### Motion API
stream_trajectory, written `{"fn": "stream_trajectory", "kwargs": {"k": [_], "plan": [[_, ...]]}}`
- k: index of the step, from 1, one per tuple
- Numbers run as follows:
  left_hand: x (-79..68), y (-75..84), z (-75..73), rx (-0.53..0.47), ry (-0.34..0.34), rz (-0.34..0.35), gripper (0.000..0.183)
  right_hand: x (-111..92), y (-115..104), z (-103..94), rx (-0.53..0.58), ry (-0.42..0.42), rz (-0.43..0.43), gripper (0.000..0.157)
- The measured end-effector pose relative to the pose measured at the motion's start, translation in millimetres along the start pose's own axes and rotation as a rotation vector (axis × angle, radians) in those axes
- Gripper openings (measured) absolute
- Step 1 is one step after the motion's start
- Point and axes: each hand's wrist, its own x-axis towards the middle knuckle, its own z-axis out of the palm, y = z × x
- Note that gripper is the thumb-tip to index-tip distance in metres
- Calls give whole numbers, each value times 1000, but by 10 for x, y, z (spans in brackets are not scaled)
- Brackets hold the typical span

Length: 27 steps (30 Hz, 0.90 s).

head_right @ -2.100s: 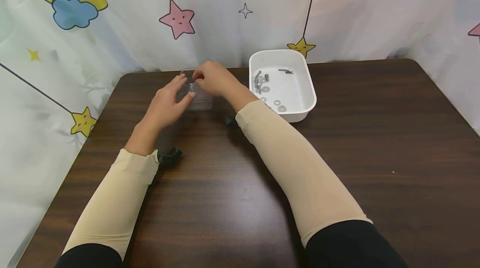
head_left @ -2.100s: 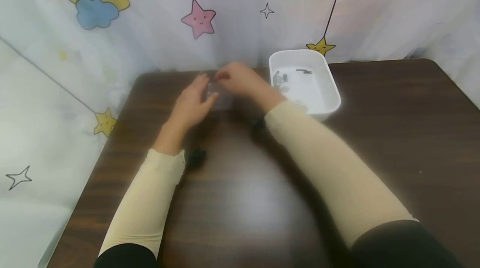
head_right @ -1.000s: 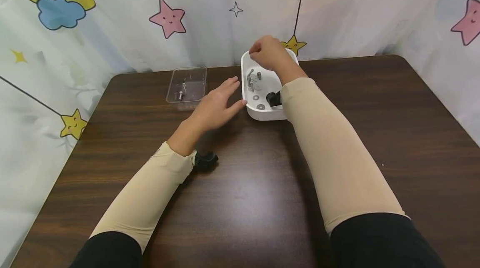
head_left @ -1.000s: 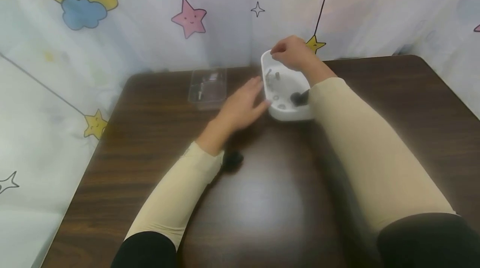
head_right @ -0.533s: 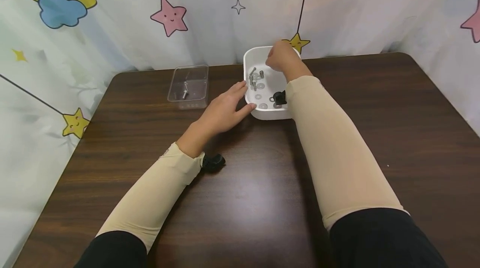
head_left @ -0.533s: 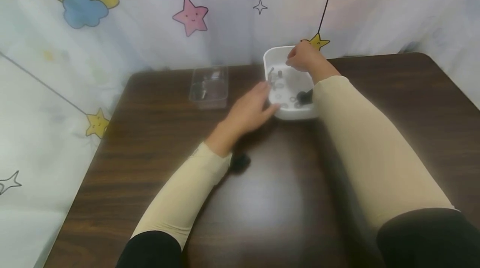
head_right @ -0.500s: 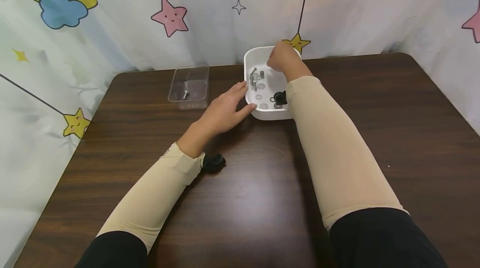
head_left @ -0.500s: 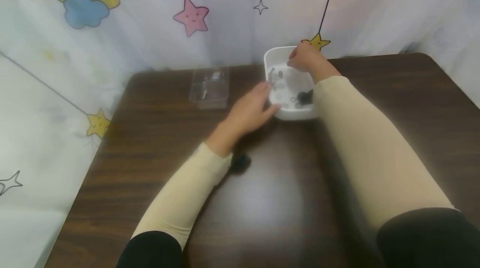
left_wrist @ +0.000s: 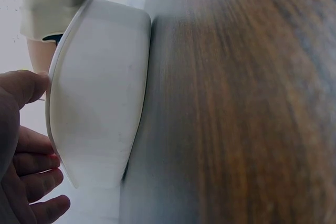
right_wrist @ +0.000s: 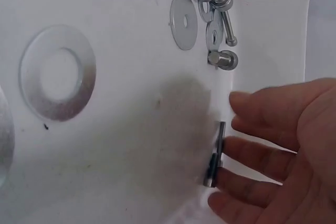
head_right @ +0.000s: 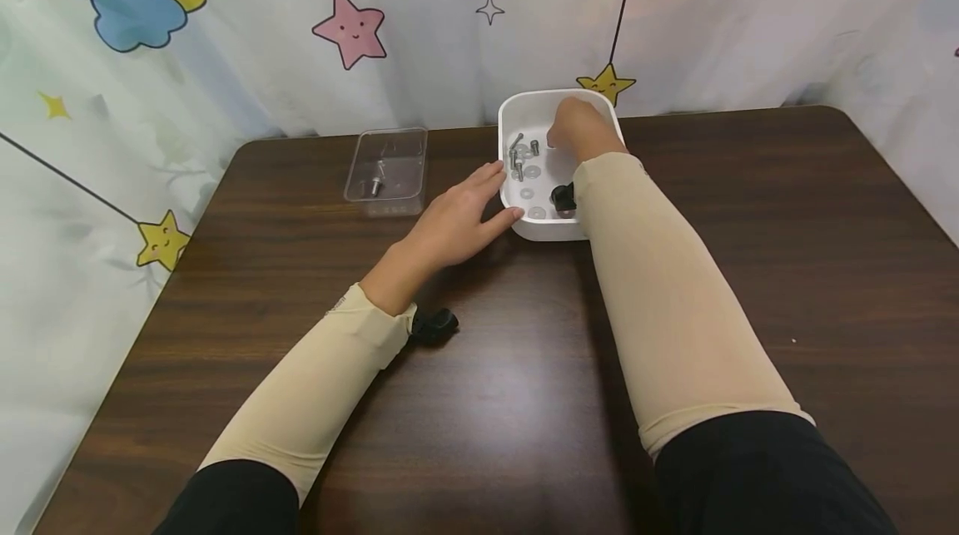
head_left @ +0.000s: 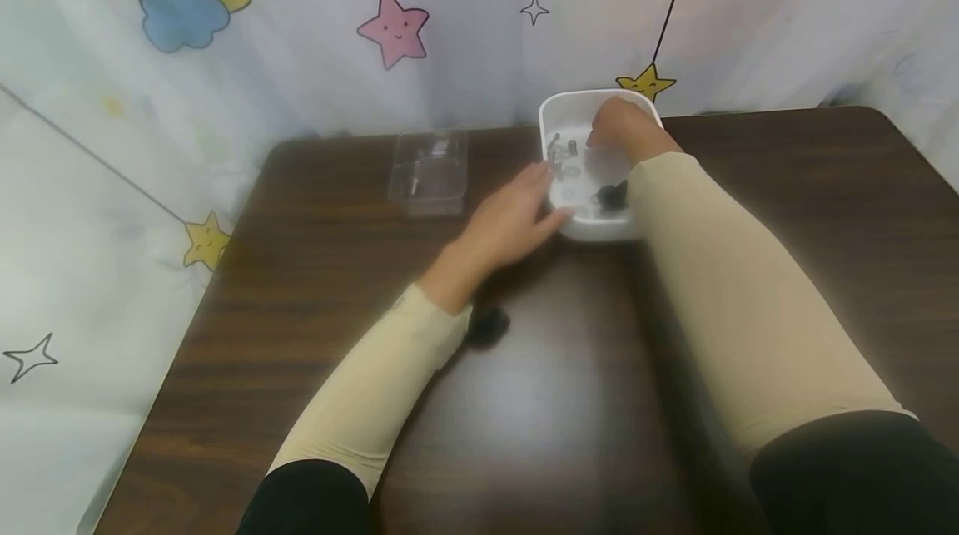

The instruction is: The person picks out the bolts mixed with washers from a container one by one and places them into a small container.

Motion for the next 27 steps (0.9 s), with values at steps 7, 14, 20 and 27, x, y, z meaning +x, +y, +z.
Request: {"fn": "stream_trajectory", "kwargs": {"k": [7, 14, 20, 27], "plan": [[-24, 31, -42, -10, -6, 1, 76, -5, 36, 41, 8, 67, -29, 32], [-22, 23, -34, -6, -14, -11, 77, -62, 26, 71, 5, 72, -33, 23], [-20, 11, -26, -4, -9, -9, 77, -102, 21, 88, -21, 9, -64, 20], [-16, 8, -6, 2, -8, -5, 76, -92, 44, 115, -13, -87, -39, 32]]}}
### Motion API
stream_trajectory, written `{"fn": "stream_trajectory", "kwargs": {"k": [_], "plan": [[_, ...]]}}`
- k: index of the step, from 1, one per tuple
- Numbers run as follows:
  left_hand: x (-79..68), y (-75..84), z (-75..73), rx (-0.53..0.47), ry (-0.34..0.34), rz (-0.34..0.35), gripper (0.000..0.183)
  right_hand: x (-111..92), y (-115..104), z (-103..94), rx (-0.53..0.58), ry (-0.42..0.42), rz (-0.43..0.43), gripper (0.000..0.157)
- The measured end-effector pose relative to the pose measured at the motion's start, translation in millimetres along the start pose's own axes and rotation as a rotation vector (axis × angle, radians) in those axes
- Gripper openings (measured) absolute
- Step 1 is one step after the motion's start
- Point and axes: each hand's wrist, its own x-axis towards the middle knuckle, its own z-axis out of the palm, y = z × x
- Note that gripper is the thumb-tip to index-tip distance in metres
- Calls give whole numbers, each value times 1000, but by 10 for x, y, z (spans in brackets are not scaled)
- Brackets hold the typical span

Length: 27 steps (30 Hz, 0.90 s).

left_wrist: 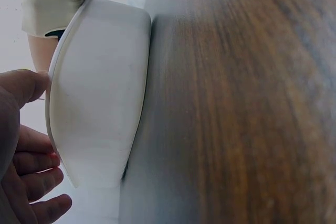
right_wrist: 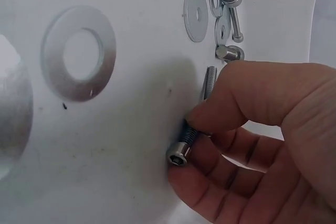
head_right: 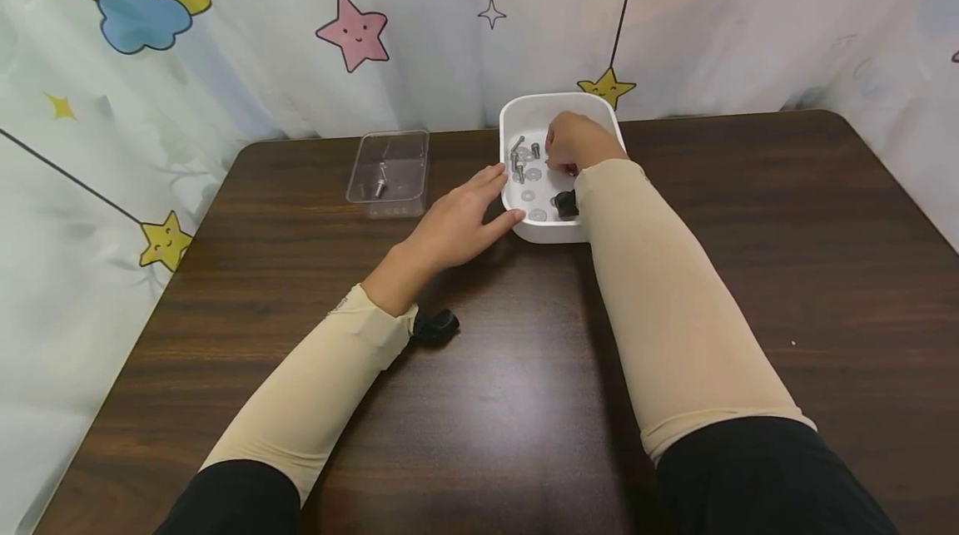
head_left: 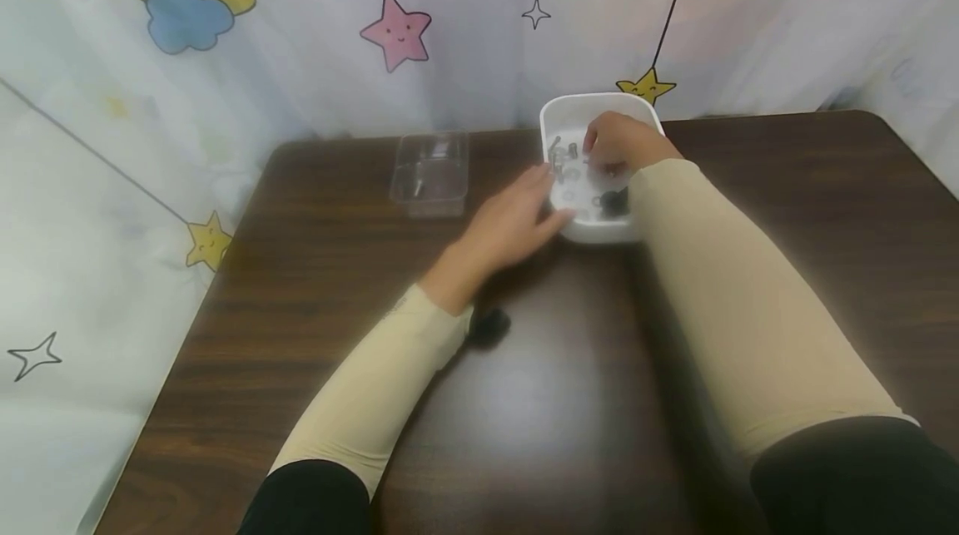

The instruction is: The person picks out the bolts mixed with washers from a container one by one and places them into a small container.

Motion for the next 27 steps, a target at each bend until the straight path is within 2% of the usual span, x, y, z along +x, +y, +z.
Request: {"fn": "stream_trajectory", "kwargs": {"k": [12, 27], "plan": [[-23, 28, -21, -13, 8, 7, 75, 50, 25, -8, -47, 11, -48, 32], [-2, 10, -19, -10, 11, 11, 75, 63, 6, -47, 37, 123, -42, 15]]}}
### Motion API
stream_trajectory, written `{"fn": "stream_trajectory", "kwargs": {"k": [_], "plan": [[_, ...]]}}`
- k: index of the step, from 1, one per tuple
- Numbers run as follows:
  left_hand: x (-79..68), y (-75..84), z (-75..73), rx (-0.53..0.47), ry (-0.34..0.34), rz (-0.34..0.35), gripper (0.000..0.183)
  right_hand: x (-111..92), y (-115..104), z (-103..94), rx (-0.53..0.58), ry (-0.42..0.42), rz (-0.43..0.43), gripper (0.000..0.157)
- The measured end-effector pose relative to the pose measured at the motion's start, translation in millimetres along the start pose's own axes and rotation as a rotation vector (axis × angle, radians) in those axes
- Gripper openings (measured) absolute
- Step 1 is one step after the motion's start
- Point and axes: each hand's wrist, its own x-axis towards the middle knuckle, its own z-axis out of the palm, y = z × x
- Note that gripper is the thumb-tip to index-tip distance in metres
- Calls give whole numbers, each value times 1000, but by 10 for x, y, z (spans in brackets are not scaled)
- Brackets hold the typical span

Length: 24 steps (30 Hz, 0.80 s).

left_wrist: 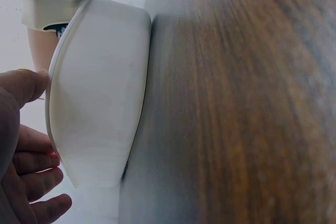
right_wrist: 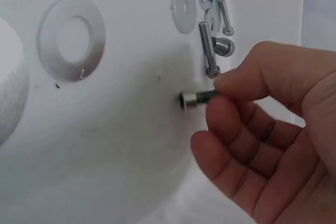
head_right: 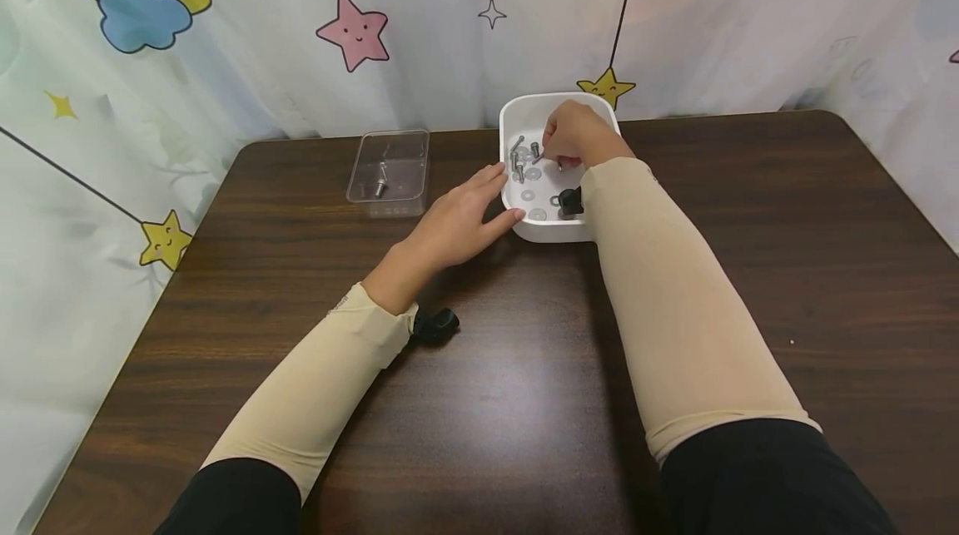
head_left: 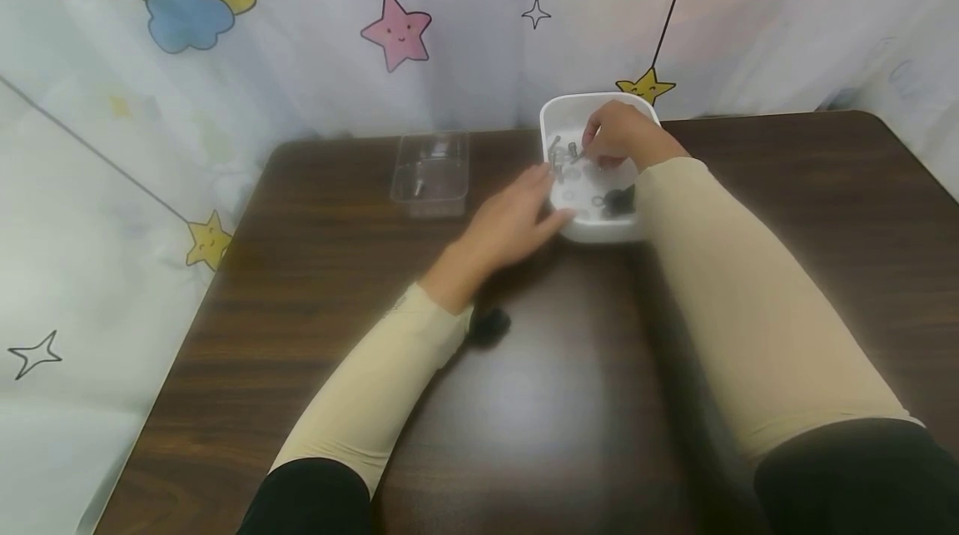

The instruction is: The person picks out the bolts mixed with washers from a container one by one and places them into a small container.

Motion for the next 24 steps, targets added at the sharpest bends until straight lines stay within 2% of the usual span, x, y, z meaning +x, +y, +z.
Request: {"fn": "stream_trajectory", "kwargs": {"k": [6, 13, 19, 22, 24], "plan": [[-6, 2, 1, -2, 13, 6, 74, -30, -30, -19, 25, 11, 2, 16], [-9, 15, -9, -6, -6, -3, 75, -36, -7, -17, -48, -20, 27, 21], [-9, 15, -16, -14, -15, -9, 76, -67, -23, -60, -94, -45, 33, 16], [-8, 12, -11, -16, -13, -7, 76, -97, -43, -71, -162, -55, 37, 11], [-11, 11, -7, -15, -12, -7, 76, -121, -49, -72, -213, -68, 46, 13]]}}
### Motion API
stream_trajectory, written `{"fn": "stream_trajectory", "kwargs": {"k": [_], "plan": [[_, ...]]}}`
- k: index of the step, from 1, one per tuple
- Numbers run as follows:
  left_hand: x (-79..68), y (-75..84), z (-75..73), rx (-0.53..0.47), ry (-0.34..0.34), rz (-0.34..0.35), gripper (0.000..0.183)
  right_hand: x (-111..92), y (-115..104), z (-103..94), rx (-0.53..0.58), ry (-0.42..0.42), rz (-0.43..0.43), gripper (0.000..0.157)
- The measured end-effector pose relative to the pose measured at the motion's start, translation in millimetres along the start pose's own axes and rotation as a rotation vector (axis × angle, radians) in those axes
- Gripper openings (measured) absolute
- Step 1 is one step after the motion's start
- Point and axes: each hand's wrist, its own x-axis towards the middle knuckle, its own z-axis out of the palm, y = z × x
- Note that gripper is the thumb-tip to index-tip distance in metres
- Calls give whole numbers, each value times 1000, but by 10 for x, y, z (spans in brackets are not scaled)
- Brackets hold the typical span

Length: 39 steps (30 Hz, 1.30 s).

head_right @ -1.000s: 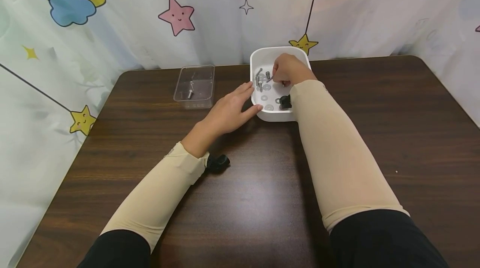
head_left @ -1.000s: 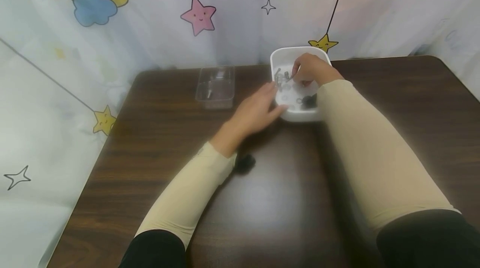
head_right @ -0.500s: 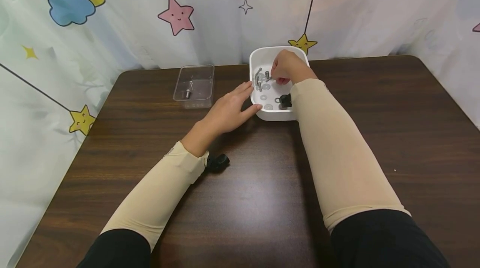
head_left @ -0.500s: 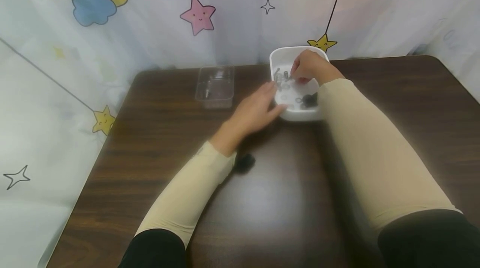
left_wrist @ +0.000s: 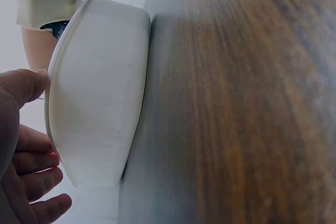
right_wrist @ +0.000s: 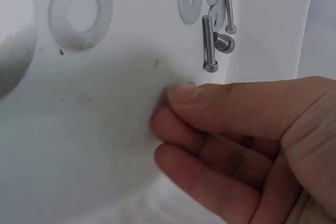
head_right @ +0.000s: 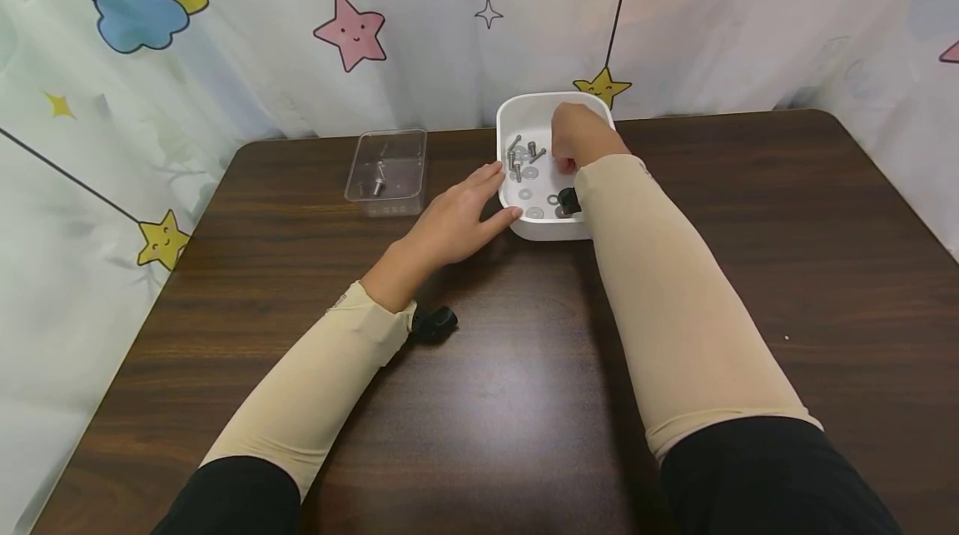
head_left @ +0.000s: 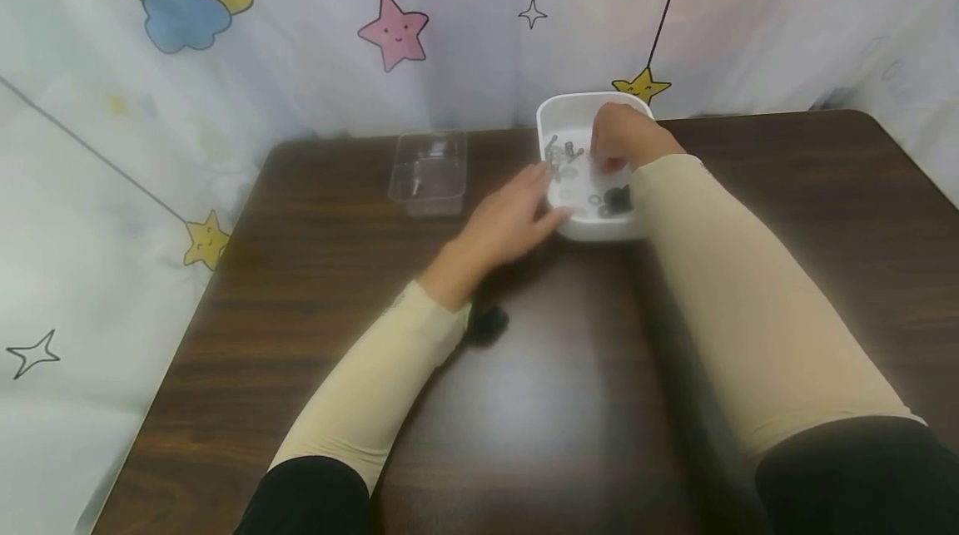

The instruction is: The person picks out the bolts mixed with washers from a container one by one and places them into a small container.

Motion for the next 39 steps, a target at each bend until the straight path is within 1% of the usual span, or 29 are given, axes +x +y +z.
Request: {"fn": "stream_trajectory", "kwargs": {"k": [3, 6, 8, 11, 13, 15, 16, 20, 22, 26, 29, 33, 39], "plan": [[-4, 2, -5, 0, -1, -1, 77, -36, 4, 2, -41, -13, 7, 18], [1, 3, -6, 1, -1, -3, 76, -79, 2, -4, -39, -42, 33, 23], [2, 4, -7, 0, -1, -4, 76, -90, 5, -7, -32, -47, 39, 25], [4, 4, -3, 8, -3, -4, 77, -85, 19, -7, -29, -45, 37, 23], [4, 4, 0, 9, -4, -3, 77, -68, 35, -5, -24, -38, 29, 19], [5, 5, 1, 6, -7, -3, 77, -52, 47, -6, -5, -40, 19, 14], [4, 8, 0, 2, -7, -3, 77, -43, 51, -8, 13, -38, 13, 15], [-5, 20, -16, -6, -8, -5, 76, -30, 46, -20, 91, -32, -27, 29], [-12, 27, -24, -7, -4, -1, 75, -25, 40, -24, 117, -19, -51, 32], [-22, 37, -33, 4, 3, 2, 75, -24, 32, -24, 123, 24, -94, 27], [-31, 39, -36, 7, 6, 2, 75, -23, 28, -20, 134, 68, -102, 23], [-33, 26, -28, 5, 8, 7, 75, -37, 16, -24, 201, 109, -102, 22], [-27, 13, -17, 0, 14, 7, 75, -90, -18, -72, 320, 125, -112, 27]]}}
